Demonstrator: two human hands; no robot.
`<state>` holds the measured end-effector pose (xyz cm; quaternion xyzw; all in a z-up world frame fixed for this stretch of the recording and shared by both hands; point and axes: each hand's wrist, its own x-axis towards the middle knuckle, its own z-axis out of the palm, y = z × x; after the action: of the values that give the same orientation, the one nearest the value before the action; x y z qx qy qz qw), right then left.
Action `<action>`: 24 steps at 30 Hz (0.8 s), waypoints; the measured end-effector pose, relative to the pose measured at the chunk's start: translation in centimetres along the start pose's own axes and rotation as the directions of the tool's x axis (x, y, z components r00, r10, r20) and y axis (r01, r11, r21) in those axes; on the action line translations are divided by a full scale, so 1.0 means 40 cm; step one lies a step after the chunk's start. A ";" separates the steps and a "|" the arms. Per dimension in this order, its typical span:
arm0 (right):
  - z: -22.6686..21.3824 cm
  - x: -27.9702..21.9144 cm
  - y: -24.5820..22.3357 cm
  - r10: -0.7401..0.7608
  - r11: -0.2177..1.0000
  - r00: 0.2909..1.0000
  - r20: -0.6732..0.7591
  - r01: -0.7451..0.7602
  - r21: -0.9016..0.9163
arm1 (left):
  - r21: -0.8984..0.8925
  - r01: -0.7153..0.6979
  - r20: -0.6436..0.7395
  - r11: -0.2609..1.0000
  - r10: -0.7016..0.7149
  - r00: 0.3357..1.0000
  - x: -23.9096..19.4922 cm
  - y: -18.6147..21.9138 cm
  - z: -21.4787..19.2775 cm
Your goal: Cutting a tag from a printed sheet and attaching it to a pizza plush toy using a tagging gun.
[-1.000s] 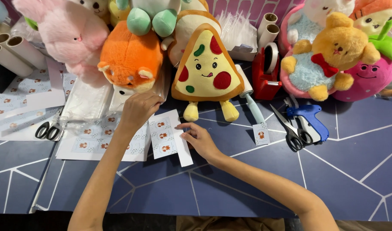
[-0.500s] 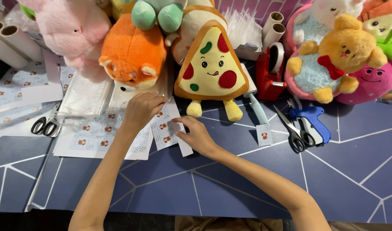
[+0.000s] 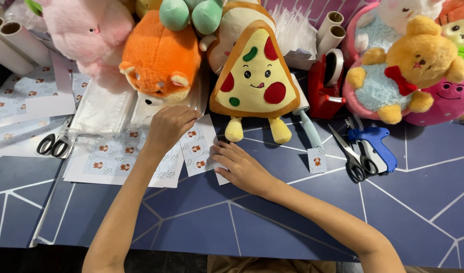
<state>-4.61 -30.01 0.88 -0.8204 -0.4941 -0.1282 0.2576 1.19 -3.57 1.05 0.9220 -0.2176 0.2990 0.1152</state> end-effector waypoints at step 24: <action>0.088 0.052 -0.007 -0.068 0.973 0.998 -0.013 0.064 -0.222 | -0.003 0.027 -0.032 1.000 -0.028 0.999 0.024 0.029 -0.035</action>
<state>-4.01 -26.42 -0.99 -0.8258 -0.5011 -0.1992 0.1652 0.65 -4.44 2.82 0.9198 -0.2033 0.3119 0.1238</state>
